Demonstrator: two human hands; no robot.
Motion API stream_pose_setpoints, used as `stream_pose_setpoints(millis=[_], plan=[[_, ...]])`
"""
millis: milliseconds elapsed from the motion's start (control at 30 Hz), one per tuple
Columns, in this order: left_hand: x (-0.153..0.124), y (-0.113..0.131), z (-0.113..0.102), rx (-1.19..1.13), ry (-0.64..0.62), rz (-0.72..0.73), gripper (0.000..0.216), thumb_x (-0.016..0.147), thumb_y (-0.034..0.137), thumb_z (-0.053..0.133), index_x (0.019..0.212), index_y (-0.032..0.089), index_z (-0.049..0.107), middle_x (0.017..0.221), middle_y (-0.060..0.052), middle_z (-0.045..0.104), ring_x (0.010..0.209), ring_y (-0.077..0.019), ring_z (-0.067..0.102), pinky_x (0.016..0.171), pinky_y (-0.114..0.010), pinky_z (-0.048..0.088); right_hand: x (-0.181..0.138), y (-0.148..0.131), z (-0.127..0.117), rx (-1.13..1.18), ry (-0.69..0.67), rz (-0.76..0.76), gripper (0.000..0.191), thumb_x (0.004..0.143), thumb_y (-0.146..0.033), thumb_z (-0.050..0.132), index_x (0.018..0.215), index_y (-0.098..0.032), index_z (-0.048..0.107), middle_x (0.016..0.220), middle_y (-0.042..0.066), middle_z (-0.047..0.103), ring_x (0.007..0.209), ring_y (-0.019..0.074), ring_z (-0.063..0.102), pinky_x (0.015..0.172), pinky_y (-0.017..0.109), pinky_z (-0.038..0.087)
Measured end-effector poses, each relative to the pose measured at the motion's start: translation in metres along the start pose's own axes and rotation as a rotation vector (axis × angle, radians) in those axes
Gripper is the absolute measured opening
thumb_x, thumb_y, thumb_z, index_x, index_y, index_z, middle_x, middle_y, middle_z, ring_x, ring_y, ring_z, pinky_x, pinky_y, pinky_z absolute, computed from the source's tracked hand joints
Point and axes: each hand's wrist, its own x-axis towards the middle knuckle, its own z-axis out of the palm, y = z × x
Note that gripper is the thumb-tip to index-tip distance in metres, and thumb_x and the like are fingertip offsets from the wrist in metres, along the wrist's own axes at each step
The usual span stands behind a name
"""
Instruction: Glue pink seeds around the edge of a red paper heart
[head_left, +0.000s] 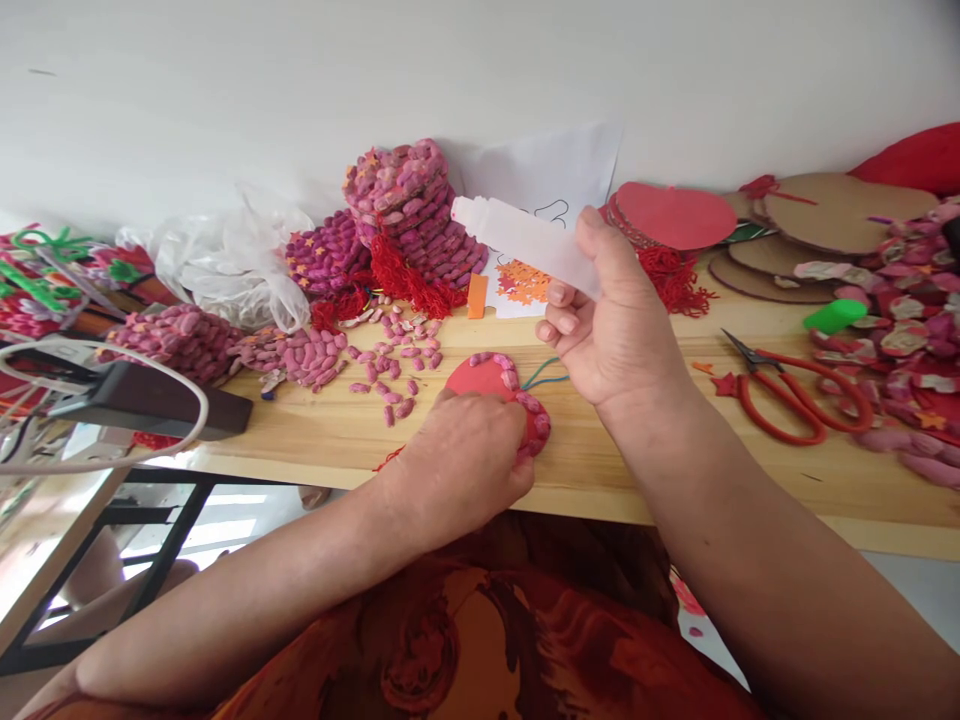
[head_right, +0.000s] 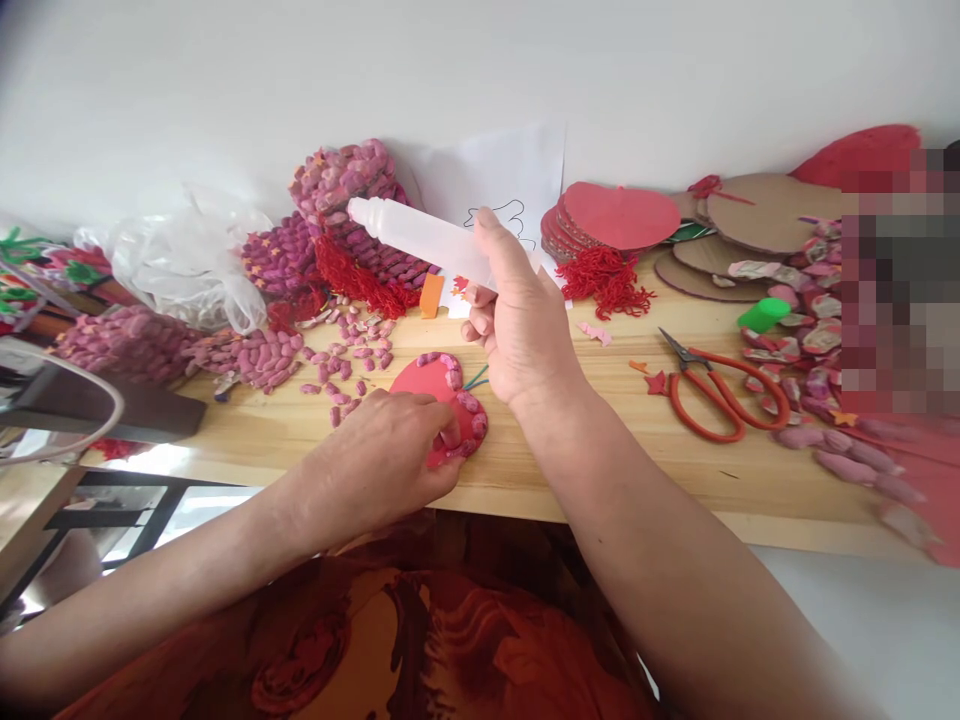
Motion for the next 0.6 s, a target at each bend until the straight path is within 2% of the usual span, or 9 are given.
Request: stream_pose_setpoints(millis=[433,600], plan=[[0.0016,0.0000,0.0002,0.011,0.003,0.011,0.018,0.090,0.026,0.056,0.083,0.016,0.069,0.079,-0.012,0.074,0.077,-0.0300,0.072,0.077,-0.041,0.056,-0.0005,-0.0003,-0.0004,-0.026,-0.013,-0.009,0.038,0.079,-0.056,0.081,0.075,-0.027,0.057,0.062,-0.006,0.049,0.043,0.0087,0.035,0.046,0.028,0.035],[0.0009,-0.0035,-0.0045,-0.028,-0.002,-0.005,0.029,0.097,0.035,0.054,0.085,0.015,0.070,0.081,-0.012,0.075,0.078,-0.0289,0.072,0.078,-0.040,0.055,0.0000,-0.0001,-0.0005,-0.004,-0.007,-0.001,0.037,0.077,-0.055,0.084,0.078,-0.027,0.059,0.065,-0.006,0.052,0.045,0.0084,0.036,0.045,0.026,0.035]])
